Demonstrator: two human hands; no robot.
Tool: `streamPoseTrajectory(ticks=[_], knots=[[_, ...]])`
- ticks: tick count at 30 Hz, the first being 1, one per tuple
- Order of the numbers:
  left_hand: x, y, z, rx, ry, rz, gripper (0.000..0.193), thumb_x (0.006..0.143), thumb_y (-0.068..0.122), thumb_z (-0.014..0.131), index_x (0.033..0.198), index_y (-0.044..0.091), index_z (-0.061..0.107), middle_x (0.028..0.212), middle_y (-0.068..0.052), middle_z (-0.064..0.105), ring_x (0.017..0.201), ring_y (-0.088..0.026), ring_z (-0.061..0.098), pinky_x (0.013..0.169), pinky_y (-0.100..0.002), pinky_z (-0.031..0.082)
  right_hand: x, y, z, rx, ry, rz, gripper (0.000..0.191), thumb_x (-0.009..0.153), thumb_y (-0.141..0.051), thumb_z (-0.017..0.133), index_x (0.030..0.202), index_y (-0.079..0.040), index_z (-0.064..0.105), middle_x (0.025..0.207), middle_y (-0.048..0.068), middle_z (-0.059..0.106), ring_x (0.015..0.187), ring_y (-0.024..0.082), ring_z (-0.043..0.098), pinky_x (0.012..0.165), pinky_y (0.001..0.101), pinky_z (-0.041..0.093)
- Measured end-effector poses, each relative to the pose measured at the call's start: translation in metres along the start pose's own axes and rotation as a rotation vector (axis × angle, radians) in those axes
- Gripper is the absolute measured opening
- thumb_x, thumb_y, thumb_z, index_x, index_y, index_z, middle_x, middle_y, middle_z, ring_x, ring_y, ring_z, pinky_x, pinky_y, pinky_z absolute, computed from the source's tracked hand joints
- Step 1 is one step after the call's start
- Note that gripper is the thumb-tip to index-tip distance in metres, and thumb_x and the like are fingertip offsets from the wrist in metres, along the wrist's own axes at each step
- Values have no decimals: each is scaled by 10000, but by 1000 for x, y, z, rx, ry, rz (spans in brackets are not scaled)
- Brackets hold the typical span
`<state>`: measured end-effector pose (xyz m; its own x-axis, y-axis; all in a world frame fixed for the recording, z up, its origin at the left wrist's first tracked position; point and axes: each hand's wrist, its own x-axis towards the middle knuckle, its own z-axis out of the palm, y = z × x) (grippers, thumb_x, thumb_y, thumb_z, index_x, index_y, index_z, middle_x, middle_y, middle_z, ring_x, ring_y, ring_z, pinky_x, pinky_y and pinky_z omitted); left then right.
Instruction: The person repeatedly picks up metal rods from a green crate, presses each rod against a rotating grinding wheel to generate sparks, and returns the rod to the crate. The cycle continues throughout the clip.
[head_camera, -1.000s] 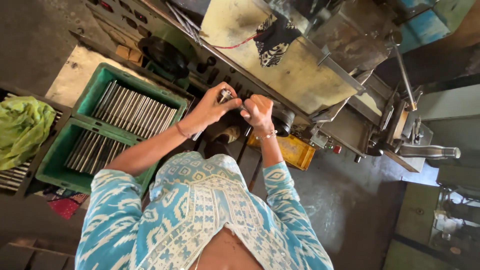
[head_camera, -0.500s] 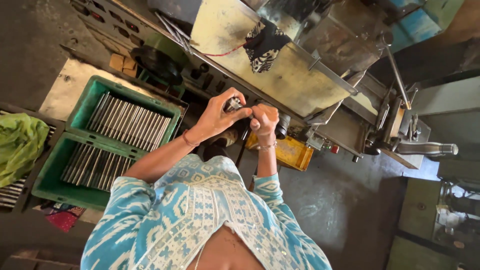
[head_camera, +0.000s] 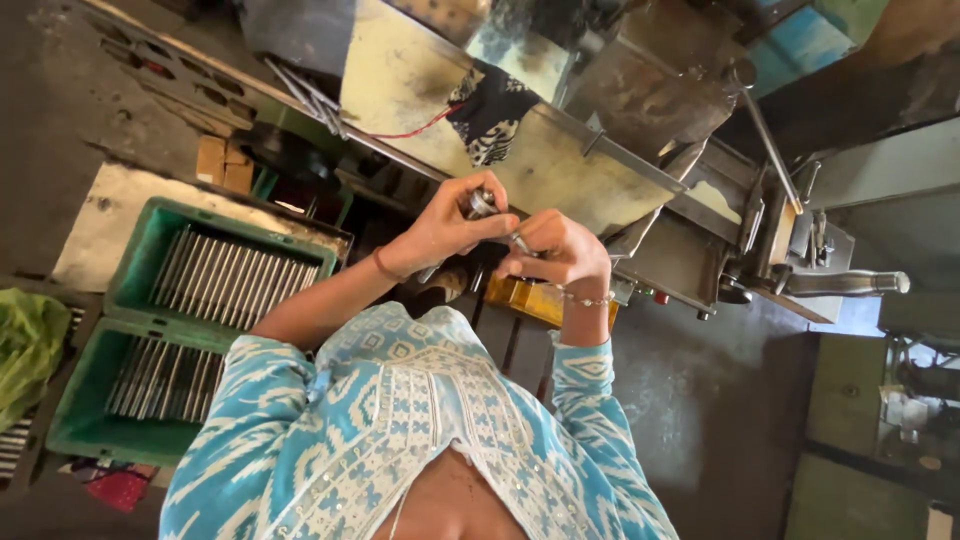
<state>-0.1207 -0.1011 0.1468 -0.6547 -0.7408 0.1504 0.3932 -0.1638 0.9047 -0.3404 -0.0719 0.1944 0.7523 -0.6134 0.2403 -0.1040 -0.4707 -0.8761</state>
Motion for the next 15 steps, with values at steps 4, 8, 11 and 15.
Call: streamPoseTrajectory(ticks=[4,8,11,15], knots=[[32,-13,7,51,49,-38,201,975,177,754,976,95,570,682,104,486,561,24,386,469,-195,269,-19,24,-21,137,168,237,191,829,-143,730,748,25,769,646,152,679,544,243,574,554,358,397],[79,-30,8,149,53,16,201,966,201,767,963,90,599,762,95,582,688,27,482,561,-194,371,-32,62,-45,264,272,95,223,831,-167,728,755,40,755,671,142,667,581,238,567,596,369,407],[115,-38,9,314,61,32,219,949,221,789,938,86,617,738,75,573,677,14,468,559,-201,363,-40,84,-55,409,431,17,239,824,-173,731,736,49,733,669,133,674,558,228,528,568,373,392],[159,-49,18,367,-34,133,234,945,236,793,955,86,614,753,83,568,699,14,466,577,-196,354,-66,96,-92,435,459,9,303,814,-136,755,628,-36,538,586,46,538,470,190,457,482,384,454]])
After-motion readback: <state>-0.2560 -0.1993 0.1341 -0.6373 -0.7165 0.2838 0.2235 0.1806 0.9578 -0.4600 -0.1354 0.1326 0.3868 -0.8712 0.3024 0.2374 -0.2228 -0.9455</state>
